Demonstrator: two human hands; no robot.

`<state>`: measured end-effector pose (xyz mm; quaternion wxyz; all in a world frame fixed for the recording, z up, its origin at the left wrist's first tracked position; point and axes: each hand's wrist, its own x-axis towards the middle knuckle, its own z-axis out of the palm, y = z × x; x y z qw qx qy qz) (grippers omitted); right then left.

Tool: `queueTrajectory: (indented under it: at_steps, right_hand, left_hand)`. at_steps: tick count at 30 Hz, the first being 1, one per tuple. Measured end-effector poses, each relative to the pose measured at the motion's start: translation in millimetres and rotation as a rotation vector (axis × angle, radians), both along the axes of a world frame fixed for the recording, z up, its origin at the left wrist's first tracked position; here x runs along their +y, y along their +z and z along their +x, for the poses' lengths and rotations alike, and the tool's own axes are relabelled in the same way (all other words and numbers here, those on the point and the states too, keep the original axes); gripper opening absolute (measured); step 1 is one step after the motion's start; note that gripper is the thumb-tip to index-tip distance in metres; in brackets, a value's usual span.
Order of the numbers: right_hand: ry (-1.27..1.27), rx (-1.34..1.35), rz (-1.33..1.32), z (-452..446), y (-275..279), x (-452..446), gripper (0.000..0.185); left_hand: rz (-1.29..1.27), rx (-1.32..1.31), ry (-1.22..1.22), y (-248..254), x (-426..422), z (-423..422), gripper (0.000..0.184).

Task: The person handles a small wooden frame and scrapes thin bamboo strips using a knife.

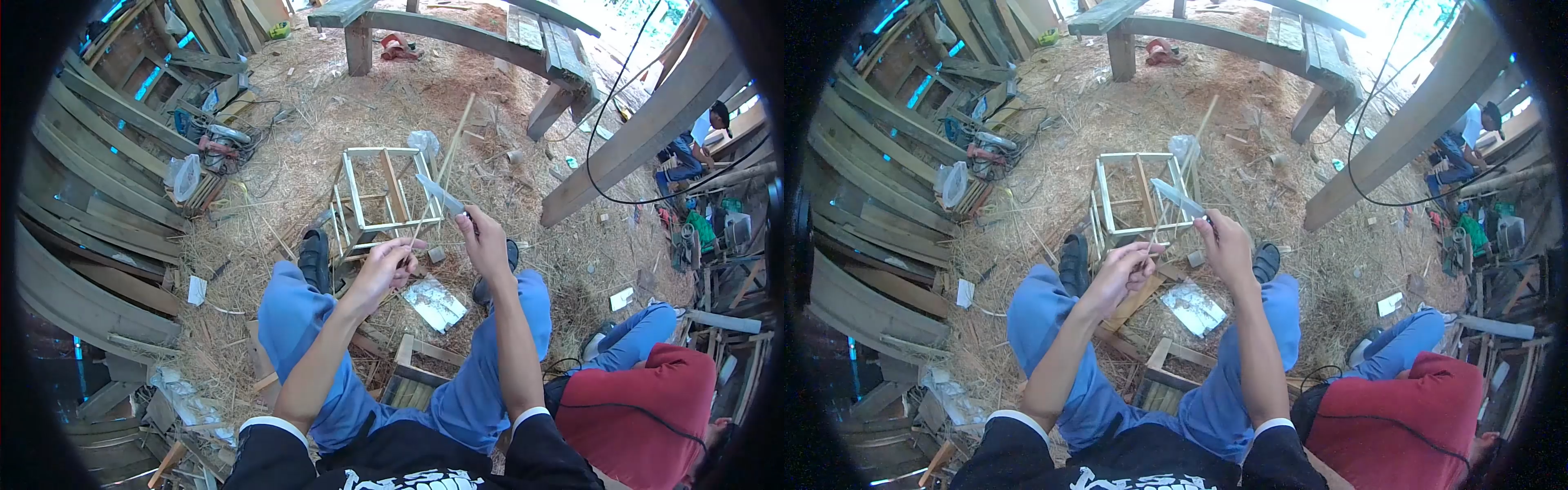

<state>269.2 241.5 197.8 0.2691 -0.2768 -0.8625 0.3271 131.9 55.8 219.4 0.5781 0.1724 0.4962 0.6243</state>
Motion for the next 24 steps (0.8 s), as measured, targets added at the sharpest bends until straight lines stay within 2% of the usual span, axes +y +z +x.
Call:
queueTrajectory:
  at_steps: [6,9,12,14,16,20,24]
  right_hand:
    - [0.029,-0.023,-0.093,1.4,9.2,-7.2,0.030]
    - [0.099,-0.040,-0.088,1.7,5.8,-9.0,0.028]
    - [0.239,0.075,-0.016,-1.5,-3.8,-15.3,0.027]
    - [0.302,0.035,-0.003,-1.9,-5.8,-20.4,0.025]
    - [0.366,-0.018,0.014,-1.1,-6.4,-23.9,0.025]
    - [0.375,0.042,0.070,-0.5,-5.5,-23.0,0.027]
    - [0.381,0.088,0.141,0.9,-5.3,-20.2,0.031]
  left_hand:
    - [0.009,0.052,-0.011,3.8,0.4,3.6,0.033]
    - [-0.014,0.055,0.002,5.2,2.2,6.0,0.031]
    - [-0.006,0.043,0.033,-0.3,4.4,8.5,0.029]
    - [0.006,0.054,0.066,-2.5,6.2,9.7,0.025]
    - [-0.019,0.124,0.087,-9.4,7.9,9.1,0.023]
    - [0.001,0.224,0.133,-11.1,10.8,13.0,0.021]
    - [0.005,0.462,0.109,-22.8,12.6,13.9,0.019]
